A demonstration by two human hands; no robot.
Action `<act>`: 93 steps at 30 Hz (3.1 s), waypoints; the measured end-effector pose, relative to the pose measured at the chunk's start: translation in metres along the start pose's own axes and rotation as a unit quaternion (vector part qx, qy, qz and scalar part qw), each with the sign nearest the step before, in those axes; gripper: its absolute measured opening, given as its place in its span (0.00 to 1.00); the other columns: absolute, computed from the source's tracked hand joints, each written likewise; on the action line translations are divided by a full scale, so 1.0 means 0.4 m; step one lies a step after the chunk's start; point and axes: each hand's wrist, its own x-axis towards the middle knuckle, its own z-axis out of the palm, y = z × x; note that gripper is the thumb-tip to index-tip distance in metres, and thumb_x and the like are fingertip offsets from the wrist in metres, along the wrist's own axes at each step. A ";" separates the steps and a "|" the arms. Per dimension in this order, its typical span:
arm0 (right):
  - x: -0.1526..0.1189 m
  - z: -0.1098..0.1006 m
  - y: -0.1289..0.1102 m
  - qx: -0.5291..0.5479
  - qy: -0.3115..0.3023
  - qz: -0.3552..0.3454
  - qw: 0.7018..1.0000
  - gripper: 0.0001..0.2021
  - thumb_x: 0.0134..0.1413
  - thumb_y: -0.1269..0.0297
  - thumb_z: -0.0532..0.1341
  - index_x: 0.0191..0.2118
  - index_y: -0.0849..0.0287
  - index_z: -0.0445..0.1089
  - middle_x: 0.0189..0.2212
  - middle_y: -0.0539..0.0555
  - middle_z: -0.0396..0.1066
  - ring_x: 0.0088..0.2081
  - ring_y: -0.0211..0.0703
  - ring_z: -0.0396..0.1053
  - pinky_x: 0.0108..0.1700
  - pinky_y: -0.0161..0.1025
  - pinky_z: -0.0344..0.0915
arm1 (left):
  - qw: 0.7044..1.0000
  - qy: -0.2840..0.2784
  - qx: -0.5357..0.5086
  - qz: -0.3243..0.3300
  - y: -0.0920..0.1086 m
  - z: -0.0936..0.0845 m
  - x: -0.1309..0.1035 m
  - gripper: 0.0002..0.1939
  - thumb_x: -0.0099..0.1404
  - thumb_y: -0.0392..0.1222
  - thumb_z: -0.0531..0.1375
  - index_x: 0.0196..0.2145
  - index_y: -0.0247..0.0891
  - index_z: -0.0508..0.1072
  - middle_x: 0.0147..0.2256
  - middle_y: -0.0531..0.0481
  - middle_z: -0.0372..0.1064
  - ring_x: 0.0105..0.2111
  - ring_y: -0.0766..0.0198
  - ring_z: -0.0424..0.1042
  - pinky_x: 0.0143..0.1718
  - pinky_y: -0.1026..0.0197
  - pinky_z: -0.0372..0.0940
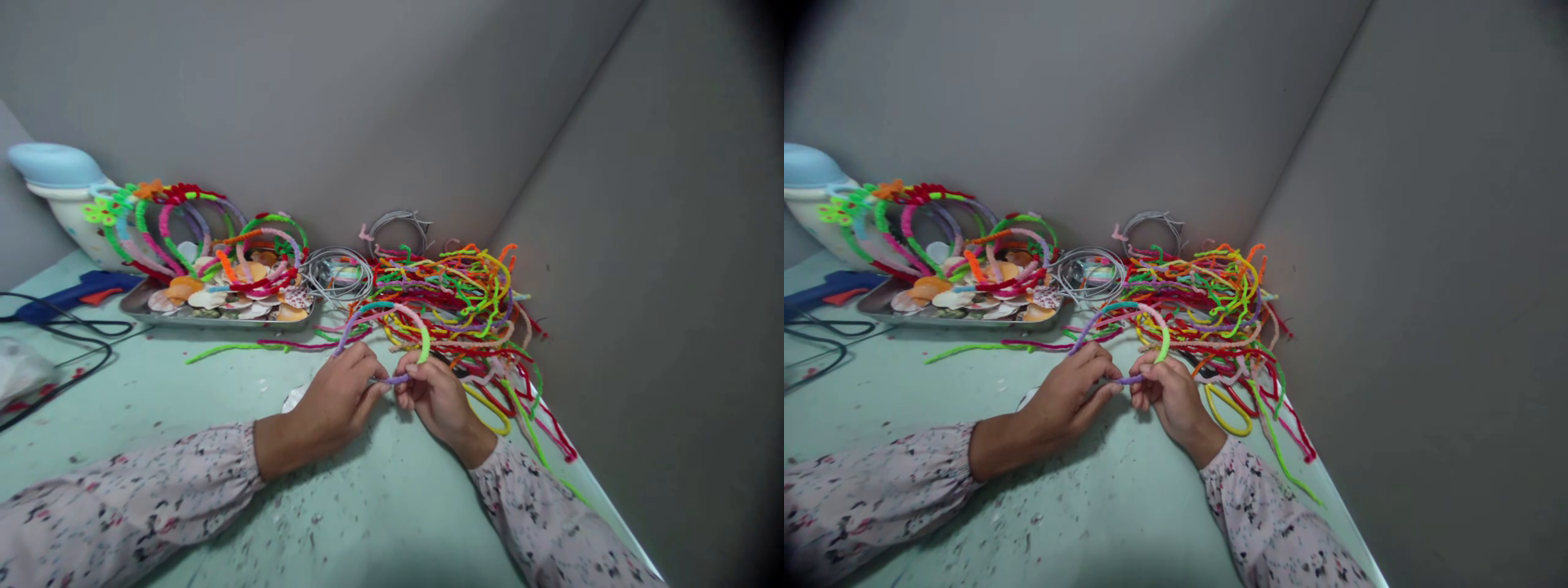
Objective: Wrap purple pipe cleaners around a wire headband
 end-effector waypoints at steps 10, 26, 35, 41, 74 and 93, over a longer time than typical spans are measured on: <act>-0.001 0.003 -0.002 -0.001 0.006 -0.002 1.000 0.05 0.45 0.66 0.59 0.27 0.62 0.70 0.16 0.49 0.69 0.16 0.34 0.65 0.16 0.27 0.57 | 0.999 -0.002 -0.030 -0.024 0.009 -0.007 0.000 0.08 0.68 0.38 0.51 0.35 0.35 0.69 0.35 0.48 0.63 0.37 0.61 0.62 0.38 0.57 0.58; -0.006 -0.001 0.003 -0.082 0.014 -0.019 0.996 0.05 0.47 0.64 0.59 0.29 0.61 0.68 0.17 0.48 0.68 0.18 0.34 0.65 0.20 0.29 0.58 | 0.985 -0.021 -0.119 -0.127 0.006 -0.007 0.012 0.11 0.66 0.40 0.51 0.29 0.36 0.70 0.31 0.51 0.62 0.34 0.63 0.64 0.37 0.59 0.59; -0.030 0.009 0.002 -0.229 0.008 -0.084 0.970 0.05 0.52 0.66 0.56 0.31 0.59 0.69 0.20 0.47 0.65 0.22 0.34 0.64 0.26 0.32 0.60 | 0.947 -0.085 -0.159 -0.264 -0.001 -0.013 0.034 0.09 0.58 0.42 0.55 0.24 0.36 0.69 0.26 0.51 0.63 0.26 0.65 0.61 0.28 0.62 0.56; -0.041 0.002 0.003 -0.321 -0.014 -0.134 0.937 0.08 0.56 0.66 0.54 0.34 0.58 0.70 0.23 0.48 0.66 0.25 0.37 0.65 0.30 0.34 0.61 | 0.913 -0.132 -0.206 -0.327 -0.004 -0.020 0.041 0.08 0.54 0.41 0.54 0.23 0.34 0.68 0.20 0.55 0.57 0.22 0.68 0.54 0.26 0.63 0.50; -0.003 -0.009 0.003 -0.105 0.038 -0.040 0.993 0.06 0.47 0.64 0.58 0.30 0.61 0.68 0.17 0.46 0.67 0.17 0.33 0.64 0.19 0.29 0.57 | 0.998 0.008 -0.029 -0.056 -0.006 0.007 0.001 0.05 0.66 0.34 0.53 0.35 0.37 0.69 0.35 0.48 0.65 0.37 0.62 0.65 0.39 0.59 0.62; -0.006 -0.007 0.004 -0.115 0.038 -0.040 0.992 0.06 0.48 0.64 0.57 0.30 0.60 0.68 0.15 0.46 0.66 0.16 0.32 0.63 0.19 0.28 0.56 | 0.996 -0.010 -0.055 -0.069 -0.008 0.005 0.001 0.07 0.67 0.36 0.53 0.34 0.36 0.71 0.33 0.49 0.67 0.35 0.64 0.67 0.37 0.61 0.62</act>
